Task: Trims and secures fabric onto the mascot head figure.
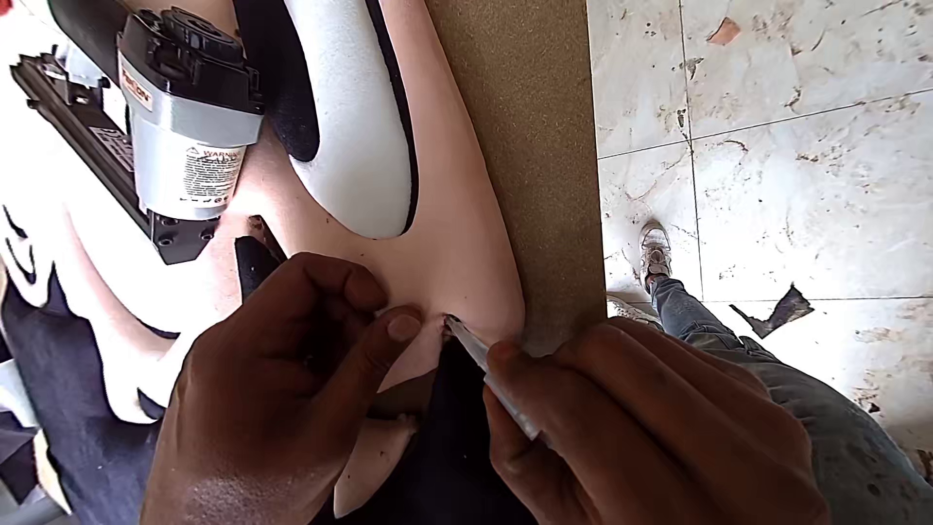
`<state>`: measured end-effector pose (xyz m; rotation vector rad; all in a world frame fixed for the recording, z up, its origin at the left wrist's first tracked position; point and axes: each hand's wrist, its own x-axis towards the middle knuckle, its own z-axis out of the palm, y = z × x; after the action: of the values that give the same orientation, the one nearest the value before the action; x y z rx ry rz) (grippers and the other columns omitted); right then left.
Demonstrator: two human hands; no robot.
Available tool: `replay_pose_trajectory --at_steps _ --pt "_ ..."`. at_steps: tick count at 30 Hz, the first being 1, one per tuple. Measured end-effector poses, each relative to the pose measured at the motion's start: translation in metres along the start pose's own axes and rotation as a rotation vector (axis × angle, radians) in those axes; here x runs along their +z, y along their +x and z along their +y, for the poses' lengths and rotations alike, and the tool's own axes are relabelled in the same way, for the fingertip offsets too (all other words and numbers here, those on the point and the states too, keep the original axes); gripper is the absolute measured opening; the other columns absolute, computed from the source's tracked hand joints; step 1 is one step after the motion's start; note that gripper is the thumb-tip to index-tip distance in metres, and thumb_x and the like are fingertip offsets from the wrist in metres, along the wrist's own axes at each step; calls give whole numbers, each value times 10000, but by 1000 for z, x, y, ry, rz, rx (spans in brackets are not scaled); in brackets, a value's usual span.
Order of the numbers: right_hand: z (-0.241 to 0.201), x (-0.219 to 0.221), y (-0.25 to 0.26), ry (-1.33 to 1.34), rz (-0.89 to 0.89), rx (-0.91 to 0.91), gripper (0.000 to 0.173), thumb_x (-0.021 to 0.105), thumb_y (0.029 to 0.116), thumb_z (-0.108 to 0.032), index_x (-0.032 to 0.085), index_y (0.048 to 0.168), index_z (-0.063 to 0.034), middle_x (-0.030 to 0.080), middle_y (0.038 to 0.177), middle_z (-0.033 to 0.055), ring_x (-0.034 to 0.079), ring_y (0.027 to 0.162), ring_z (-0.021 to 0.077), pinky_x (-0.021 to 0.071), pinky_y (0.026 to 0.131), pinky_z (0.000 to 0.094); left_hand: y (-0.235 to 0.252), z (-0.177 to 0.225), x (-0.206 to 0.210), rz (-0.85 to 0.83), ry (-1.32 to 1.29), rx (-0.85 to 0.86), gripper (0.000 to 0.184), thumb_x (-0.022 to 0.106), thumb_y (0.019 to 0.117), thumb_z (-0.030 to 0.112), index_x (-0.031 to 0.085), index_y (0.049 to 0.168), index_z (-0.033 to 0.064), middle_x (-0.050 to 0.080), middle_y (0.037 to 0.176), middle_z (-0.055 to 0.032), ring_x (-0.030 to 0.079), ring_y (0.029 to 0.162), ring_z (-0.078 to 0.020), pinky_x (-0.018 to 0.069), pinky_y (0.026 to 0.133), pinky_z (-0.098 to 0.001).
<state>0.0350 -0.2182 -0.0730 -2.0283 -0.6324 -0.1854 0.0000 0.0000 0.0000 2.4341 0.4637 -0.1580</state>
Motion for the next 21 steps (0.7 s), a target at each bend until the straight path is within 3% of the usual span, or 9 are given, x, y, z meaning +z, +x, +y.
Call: replay_pose_trajectory --at_steps 21 --pt "1 1 1 25 -4 9 129 734 911 -278 775 914 -156 619 714 -21 539 633 79 375 528 215 0 -1 -1 8 33 14 221 674 953 410 618 1064 228 607 716 102 557 544 -54 461 448 -203"
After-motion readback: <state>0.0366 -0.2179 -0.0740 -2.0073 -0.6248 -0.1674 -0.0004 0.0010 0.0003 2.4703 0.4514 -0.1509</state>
